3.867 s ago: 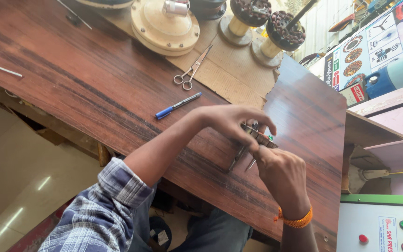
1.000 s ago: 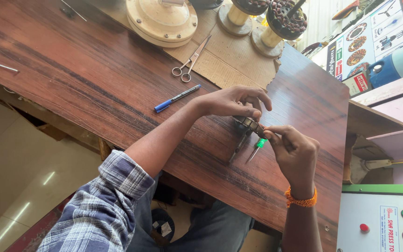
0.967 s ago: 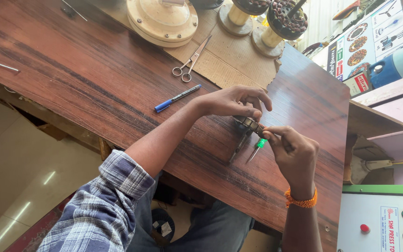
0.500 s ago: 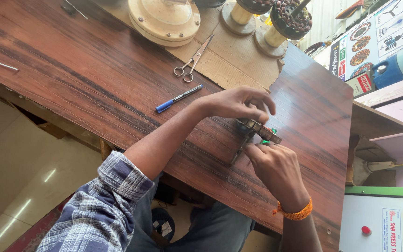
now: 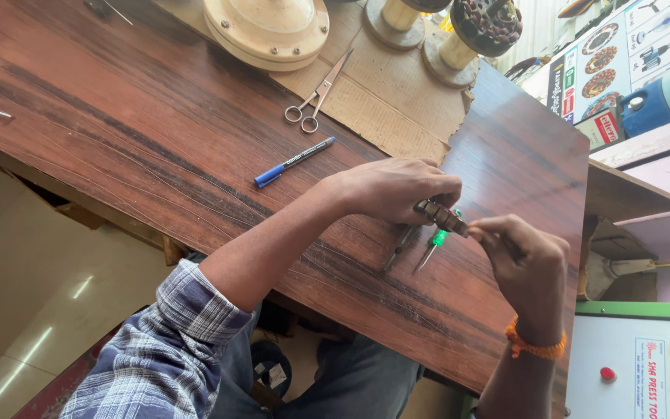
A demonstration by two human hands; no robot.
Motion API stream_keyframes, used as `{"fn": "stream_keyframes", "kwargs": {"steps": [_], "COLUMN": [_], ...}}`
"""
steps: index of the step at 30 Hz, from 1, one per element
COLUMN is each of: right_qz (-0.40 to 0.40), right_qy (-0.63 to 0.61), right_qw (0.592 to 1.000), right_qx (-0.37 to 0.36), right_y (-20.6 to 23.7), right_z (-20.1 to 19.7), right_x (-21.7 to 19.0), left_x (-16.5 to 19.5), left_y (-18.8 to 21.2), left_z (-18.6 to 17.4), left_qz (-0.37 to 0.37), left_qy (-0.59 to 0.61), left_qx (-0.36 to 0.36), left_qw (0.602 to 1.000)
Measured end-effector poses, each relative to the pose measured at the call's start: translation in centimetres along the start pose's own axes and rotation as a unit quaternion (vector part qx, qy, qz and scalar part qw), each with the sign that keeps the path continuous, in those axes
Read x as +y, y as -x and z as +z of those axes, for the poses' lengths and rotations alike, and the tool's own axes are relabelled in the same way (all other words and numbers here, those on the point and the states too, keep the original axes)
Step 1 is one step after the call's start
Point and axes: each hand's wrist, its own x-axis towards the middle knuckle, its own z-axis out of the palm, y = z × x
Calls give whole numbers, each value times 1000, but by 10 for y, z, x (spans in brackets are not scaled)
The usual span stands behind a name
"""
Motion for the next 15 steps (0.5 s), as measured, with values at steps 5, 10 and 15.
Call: {"fn": "stream_keyframes", "kwargs": {"steps": [5,10,15], "right_qz": [-17,-17,71], "right_qy": [-40,-51,-30], "right_qw": [999,998,997], "right_qx": [22,30,7], "right_y": [-4,-9,-21], "right_z": [19,25,32], "right_x": [2,2,11], "left_x": [10,17,23], "left_y": [4,4,3], "left_z": [-2,-3,1], "left_qz": [39,20,28], "left_qy": [-69,-107,-156], "left_qx": [34,30,41], "left_qw": [996,994,987]}}
